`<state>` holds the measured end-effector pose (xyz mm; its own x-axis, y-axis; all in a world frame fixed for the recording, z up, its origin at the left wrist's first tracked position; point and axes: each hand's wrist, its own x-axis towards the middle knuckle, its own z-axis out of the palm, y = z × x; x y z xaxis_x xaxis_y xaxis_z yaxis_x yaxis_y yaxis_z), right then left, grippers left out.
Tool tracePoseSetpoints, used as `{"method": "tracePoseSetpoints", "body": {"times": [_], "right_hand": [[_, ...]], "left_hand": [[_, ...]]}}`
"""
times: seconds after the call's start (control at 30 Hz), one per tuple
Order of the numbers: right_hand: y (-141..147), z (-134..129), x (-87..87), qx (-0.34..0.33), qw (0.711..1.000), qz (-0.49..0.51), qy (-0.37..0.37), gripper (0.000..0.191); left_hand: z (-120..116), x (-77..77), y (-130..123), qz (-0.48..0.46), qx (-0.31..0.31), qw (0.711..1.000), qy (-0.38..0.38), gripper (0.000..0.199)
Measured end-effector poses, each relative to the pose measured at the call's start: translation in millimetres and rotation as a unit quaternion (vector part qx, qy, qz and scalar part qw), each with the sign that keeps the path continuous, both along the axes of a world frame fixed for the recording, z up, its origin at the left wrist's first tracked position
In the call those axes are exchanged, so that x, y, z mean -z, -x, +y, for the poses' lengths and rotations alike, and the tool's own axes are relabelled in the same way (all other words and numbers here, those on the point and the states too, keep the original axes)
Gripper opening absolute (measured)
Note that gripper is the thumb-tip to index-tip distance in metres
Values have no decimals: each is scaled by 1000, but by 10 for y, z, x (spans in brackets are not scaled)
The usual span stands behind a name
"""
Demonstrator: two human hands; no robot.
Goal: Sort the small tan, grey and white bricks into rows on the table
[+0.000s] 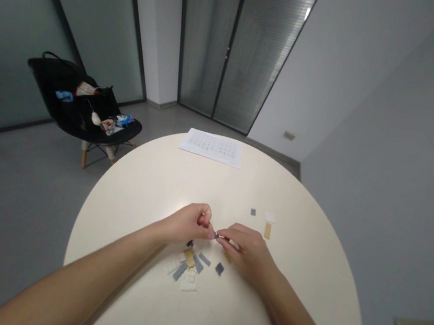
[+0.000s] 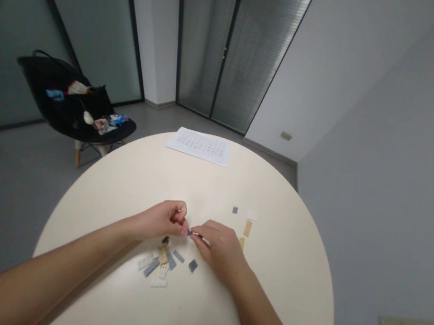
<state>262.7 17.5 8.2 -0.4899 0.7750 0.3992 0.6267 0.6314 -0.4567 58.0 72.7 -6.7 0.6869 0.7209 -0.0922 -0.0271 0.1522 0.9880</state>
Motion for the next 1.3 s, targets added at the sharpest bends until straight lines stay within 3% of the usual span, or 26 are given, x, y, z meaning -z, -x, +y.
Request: {"method": "tracePoseSetpoints", "body": {"times": [0.13,0.23,0.33,0.43,0.67,1.07,1.3], "right_hand": [[-108,30,-30,32,999,-11,8,17],[-335,103,-25,147,987,-59,2,19],[-584,177,3,268,955,-129,19,21],[-718,215,32,317,930,-179,57,21],[-683,249,94,320,924,-191,87,22],[-647,247,106,328,923,-183,79,28],[-687,236,77,346,926,-140,52,31]], "left_hand": [[19,-29,9,52,-26,997,-48,24],[59,-74,62,103,-34,989,-98,20],[109,-124,156,184,-33,969,-160,15],[149,-171,247,268,-23,941,-206,16],[157,-256,325,330,46,915,-227,18],[131,-276,353,334,142,897,-253,30],[103,-288,319,315,178,882,-302,19]]}}
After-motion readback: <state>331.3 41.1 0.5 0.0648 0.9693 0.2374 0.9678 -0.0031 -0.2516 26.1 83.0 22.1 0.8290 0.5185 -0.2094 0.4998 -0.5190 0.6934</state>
